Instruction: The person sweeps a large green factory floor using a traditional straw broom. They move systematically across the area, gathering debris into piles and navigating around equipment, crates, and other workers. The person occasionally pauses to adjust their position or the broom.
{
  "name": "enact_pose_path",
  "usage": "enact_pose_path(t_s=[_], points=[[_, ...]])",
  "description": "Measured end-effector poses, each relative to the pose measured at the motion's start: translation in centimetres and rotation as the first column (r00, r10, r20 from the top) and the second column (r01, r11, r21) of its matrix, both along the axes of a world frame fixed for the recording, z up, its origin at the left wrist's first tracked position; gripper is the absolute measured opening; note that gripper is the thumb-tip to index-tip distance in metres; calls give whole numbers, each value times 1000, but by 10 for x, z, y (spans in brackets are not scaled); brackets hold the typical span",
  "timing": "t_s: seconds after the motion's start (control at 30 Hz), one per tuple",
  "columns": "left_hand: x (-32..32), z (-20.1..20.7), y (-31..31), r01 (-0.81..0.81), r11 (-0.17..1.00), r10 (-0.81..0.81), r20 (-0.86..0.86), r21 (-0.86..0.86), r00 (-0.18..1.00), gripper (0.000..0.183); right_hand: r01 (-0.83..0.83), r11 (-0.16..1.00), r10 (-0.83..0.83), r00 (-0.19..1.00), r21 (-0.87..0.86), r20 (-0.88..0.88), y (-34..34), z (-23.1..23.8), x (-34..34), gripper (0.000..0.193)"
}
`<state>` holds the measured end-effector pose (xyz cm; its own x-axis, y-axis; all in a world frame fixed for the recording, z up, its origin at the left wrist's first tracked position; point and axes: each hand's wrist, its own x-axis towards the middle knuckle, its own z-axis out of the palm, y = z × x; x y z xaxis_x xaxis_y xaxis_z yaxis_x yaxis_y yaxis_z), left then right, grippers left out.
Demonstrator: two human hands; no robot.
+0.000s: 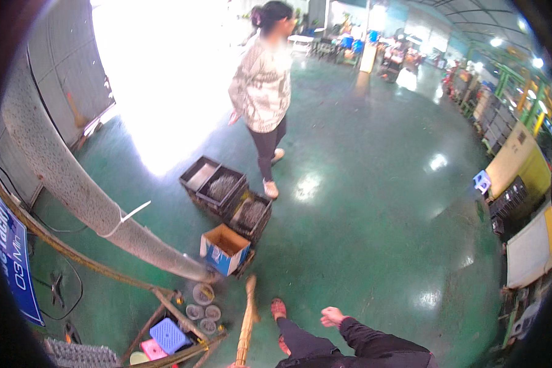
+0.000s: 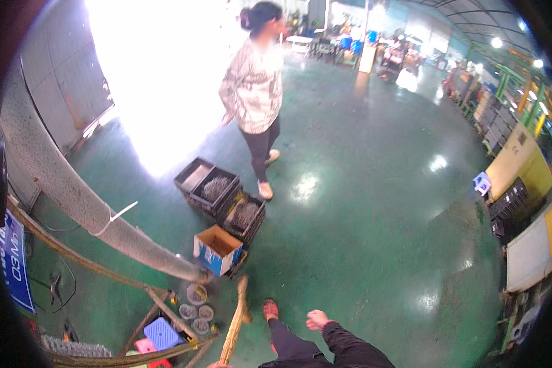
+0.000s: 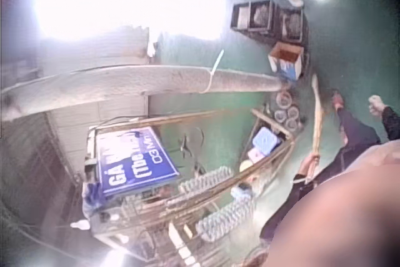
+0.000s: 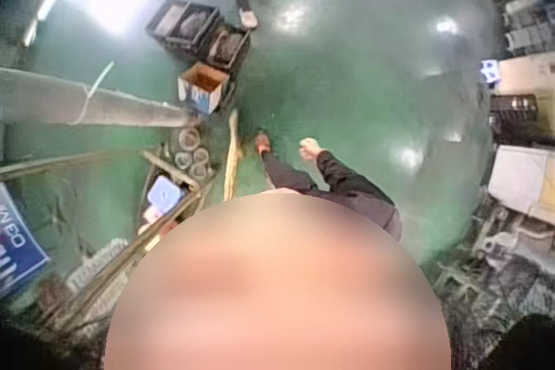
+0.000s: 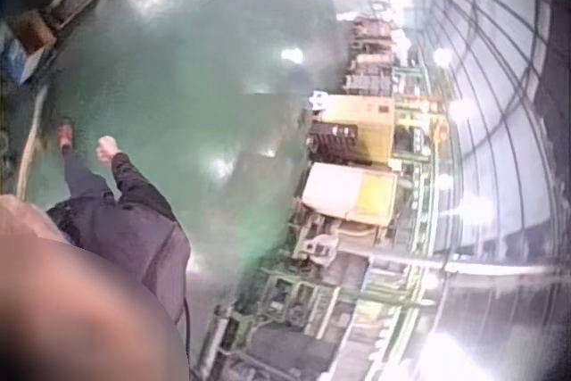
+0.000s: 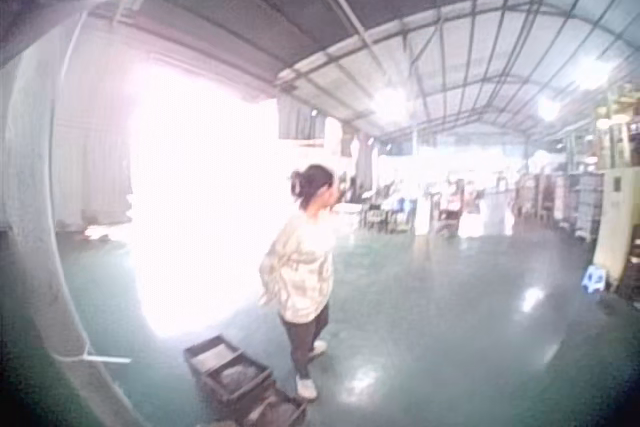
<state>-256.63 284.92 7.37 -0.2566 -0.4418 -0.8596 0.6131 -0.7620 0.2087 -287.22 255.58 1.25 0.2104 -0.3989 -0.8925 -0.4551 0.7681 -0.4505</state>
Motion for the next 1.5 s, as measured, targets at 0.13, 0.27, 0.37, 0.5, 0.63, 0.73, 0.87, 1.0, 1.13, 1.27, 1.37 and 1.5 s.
enact_pose_path(t_s=[0.13,0.27,0.37,0.5,0.63,0.73,0.87,1.0,1.13,1.27,1.37,1.5], points=[[-12,-57,-48,-1,999,-7,185,39,983,11,212,970,-225,969,-119,-106,15,15,-123,20],[-50,-98,-80,18,996,-45,317,87,947,11,253,966,-257,921,-54,-294,78,21,-218,20],[-98,-110,-84,53,995,-75,301,80,951,10,104,989,-56,918,103,-392,131,20,-259,18],[-166,-105,-108,-42,997,47,-78,67,996,3,63,972,35,913,226,-406,155,19,-275,17],[-205,-93,-147,-3,995,25,-210,104,977,9,114,987,-74,947,110,-314,127,33,-277,17],[-210,-78,-177,-176,954,279,-507,241,815,11,142,990,-144,966,-26,-215,94,48,-292,18],[-209,-38,-190,-222,936,353,-696,274,626,6,223,967,-240,959,-124,-149,56,57,-330,21],[-215,3,-188,-209,948,305,-500,238,810,6,245,958,-278,924,-152,-261,35,49,-373,21],[-217,16,-193,-236,940,321,-403,247,857,7,265,958,-285,906,-106,-312,31,34,-402,22],[-216,14,-198,-247,936,324,-338,252,883,7,352,931,-363,889,-92,-278,35,24,-418,21],[-220,14,-203,-244,934,322,-316,261,893,7,422,902,-430,861,-92,-273,40,20,-425,22],[-225,9,-217,-212,936,300,-321,283,898,8,481,872,-487,837,-92,-247,49,16,-436,21]])
